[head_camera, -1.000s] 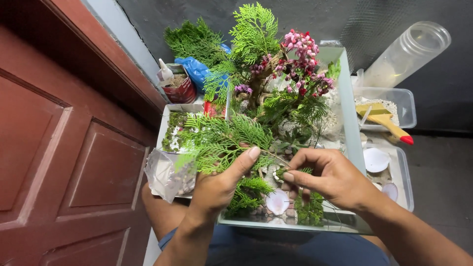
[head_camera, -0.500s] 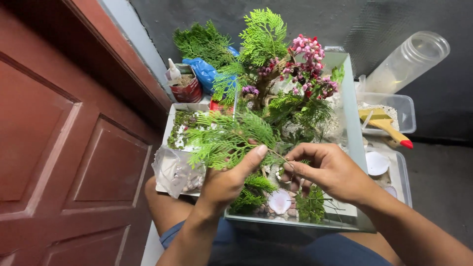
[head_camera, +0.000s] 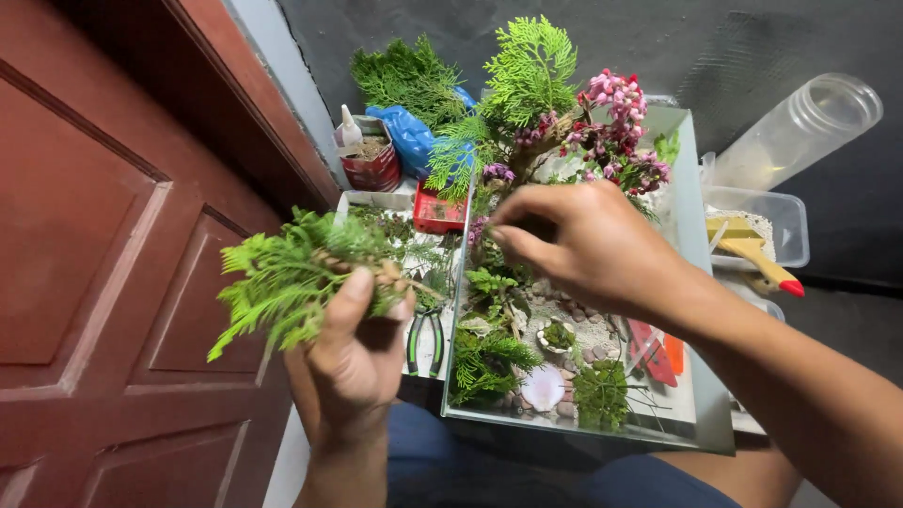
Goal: Arranging moss, plants, and decorative elements inside a glass container to create a terrarium.
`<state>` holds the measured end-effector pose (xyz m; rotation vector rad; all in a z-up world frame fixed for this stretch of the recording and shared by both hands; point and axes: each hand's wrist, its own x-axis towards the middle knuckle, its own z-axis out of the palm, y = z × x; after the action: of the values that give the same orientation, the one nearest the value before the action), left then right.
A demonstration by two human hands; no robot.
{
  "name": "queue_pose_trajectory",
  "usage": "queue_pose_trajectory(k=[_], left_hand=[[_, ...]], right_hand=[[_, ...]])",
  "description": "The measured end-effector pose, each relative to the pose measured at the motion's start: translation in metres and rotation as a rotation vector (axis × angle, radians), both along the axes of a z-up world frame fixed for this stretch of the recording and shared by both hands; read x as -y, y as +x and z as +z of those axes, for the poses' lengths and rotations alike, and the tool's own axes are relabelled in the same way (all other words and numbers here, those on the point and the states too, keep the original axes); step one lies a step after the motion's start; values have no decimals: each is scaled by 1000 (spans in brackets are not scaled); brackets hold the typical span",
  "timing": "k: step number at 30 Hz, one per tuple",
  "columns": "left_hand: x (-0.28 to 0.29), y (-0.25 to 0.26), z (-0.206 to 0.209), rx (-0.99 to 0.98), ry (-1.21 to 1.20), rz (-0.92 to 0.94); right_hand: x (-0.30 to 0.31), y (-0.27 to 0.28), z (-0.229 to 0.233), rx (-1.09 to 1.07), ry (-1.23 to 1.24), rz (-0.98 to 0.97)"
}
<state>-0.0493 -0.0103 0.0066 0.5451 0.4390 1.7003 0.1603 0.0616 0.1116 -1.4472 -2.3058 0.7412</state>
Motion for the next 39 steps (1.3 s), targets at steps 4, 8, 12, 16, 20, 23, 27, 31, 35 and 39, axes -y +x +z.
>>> queue_pose_trajectory(k=[4, 8, 12, 16, 20, 23, 27, 31, 35, 39], left_hand=[[17, -2, -1, -163, -446, 347], [25, -9, 10, -621, -534, 495], [42, -51, -95, -1872, -128, 724], [30, -29, -27, -1952, 154, 858], [18, 3, 14, -1067, -139, 530], [13, 13, 20, -963, -60, 425], [1, 35, 37, -998, 39, 331], [-3, 58, 52, -1080, -33, 274], [-8, 70, 52, -1105, 61, 197], [-8, 73, 47, -990, -345, -42]], right_hand=[[-27, -41, -12, 21, 189, 180], [-56, -69, -39, 274, 324, 218], [-69, -80, -57, 381, 403, 228], [-56, -79, -41, 351, 393, 227], [-34, -50, -24, 230, 232, 186], [-15, -14, -14, 41, 88, 191], [9, 37, -11, -159, -208, 246], [34, 55, -19, -433, -345, 31], [40, 65, -43, -643, -325, -42], [38, 63, -56, -695, -316, -55]])
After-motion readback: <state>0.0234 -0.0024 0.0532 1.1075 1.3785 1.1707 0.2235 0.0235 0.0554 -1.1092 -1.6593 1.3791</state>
